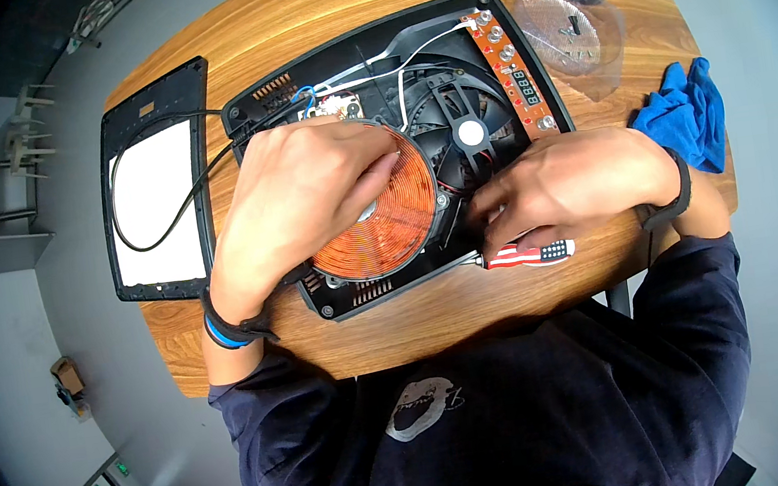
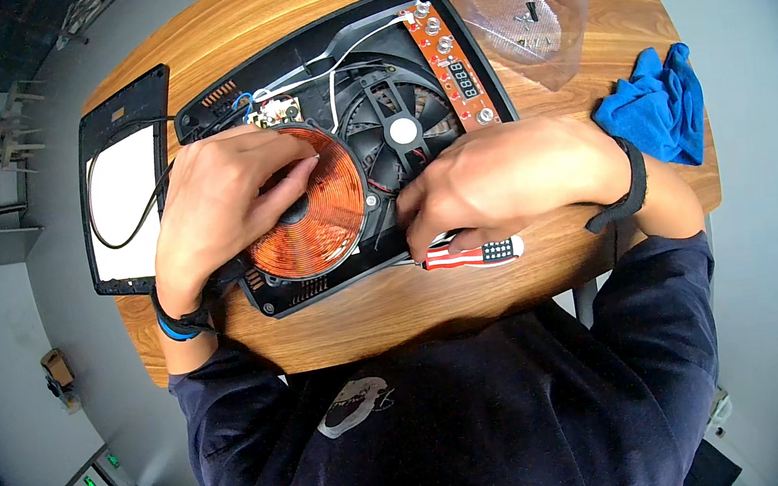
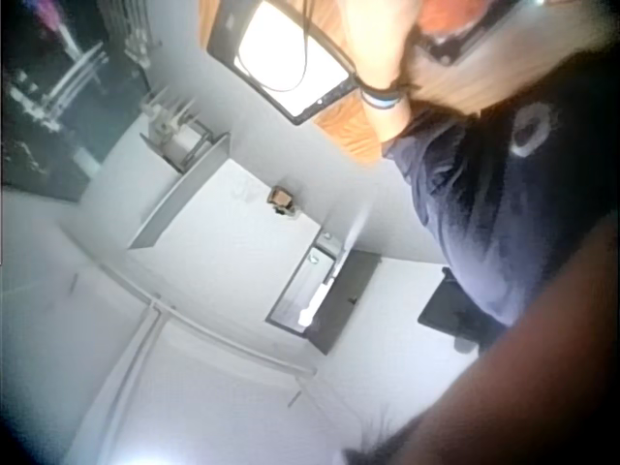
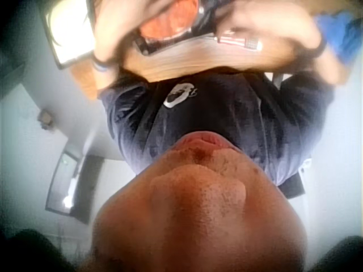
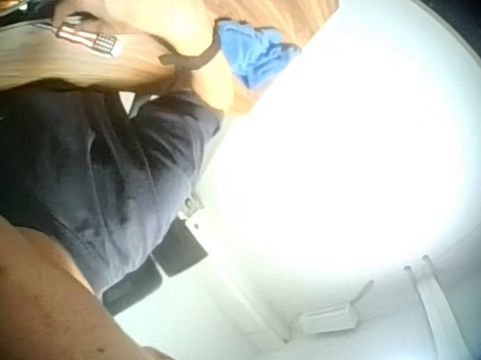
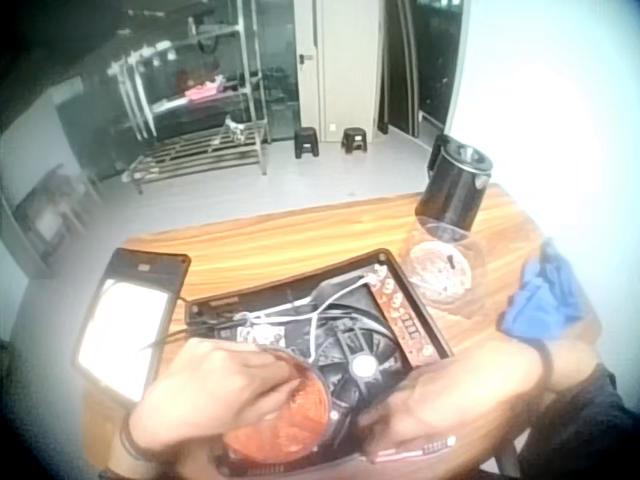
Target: The person adjusts and secures a copper coil inside an open electronic device using a screwdriver. They then wipe the device's cover with a blue cloth.
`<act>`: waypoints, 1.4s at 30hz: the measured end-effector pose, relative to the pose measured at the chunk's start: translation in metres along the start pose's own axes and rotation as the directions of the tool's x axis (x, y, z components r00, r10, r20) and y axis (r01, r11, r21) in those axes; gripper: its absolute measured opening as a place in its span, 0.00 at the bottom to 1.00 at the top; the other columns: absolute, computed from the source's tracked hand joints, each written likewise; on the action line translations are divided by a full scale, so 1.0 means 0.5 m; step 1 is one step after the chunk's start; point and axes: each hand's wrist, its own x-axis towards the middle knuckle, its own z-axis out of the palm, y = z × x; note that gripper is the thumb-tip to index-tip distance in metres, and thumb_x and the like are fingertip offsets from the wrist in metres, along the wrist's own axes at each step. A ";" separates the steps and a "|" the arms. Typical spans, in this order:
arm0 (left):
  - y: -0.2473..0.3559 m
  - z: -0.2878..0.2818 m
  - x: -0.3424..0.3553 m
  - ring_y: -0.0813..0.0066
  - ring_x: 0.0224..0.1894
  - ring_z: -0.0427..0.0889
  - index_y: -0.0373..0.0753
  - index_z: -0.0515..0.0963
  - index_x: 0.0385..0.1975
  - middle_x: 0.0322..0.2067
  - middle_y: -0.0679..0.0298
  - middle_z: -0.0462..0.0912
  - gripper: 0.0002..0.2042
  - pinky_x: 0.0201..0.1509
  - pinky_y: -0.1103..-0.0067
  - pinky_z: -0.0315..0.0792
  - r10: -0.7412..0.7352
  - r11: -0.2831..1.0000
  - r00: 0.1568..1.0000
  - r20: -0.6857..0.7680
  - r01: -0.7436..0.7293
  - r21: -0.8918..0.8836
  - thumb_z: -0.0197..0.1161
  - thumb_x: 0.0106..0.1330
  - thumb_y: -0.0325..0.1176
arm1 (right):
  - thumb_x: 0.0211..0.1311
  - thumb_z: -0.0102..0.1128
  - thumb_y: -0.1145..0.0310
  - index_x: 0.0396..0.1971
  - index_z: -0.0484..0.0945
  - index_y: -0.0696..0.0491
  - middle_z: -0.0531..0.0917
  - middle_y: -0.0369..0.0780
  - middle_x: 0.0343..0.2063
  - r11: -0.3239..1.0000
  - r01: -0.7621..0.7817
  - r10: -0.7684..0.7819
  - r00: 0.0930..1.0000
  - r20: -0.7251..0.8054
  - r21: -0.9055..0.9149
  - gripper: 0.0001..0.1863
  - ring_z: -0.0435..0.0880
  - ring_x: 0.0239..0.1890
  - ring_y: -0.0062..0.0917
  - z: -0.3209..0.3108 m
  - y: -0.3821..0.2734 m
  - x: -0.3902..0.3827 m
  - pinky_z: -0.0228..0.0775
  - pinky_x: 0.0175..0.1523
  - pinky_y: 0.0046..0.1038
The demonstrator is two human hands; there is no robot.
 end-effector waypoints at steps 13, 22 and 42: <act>-0.014 -0.028 -0.010 0.53 0.39 0.91 0.39 0.90 0.38 0.33 0.58 0.91 0.06 0.38 0.62 0.82 -0.003 0.999 1.000 0.023 0.002 0.046 0.73 0.74 0.34 | 0.80 0.57 0.68 0.43 0.84 0.62 0.91 0.54 0.51 0.998 0.045 -0.049 0.996 0.072 0.049 0.13 0.91 0.57 0.51 0.031 -0.048 0.007 0.86 0.60 0.45; -0.013 -0.021 -0.014 0.52 0.39 0.91 0.38 0.89 0.38 0.33 0.59 0.90 0.07 0.37 0.60 0.81 0.022 0.999 0.999 0.025 -0.023 0.024 0.71 0.74 0.35 | 0.70 0.66 0.72 0.42 0.88 0.61 0.92 0.52 0.50 0.957 -0.062 0.112 0.980 0.162 -0.284 0.09 0.94 0.51 0.50 0.064 -0.082 -0.016 0.90 0.54 0.44; -0.004 -0.014 -0.019 0.54 0.39 0.91 0.37 0.92 0.41 0.34 0.56 0.92 0.06 0.42 0.65 0.83 0.016 0.999 0.998 0.057 -0.019 0.042 0.75 0.71 0.32 | 0.71 0.66 0.70 0.59 0.87 0.64 0.90 0.51 0.41 0.769 -0.067 0.173 0.979 0.105 -0.636 0.21 0.94 0.34 0.40 0.172 -0.103 0.055 0.83 0.29 0.40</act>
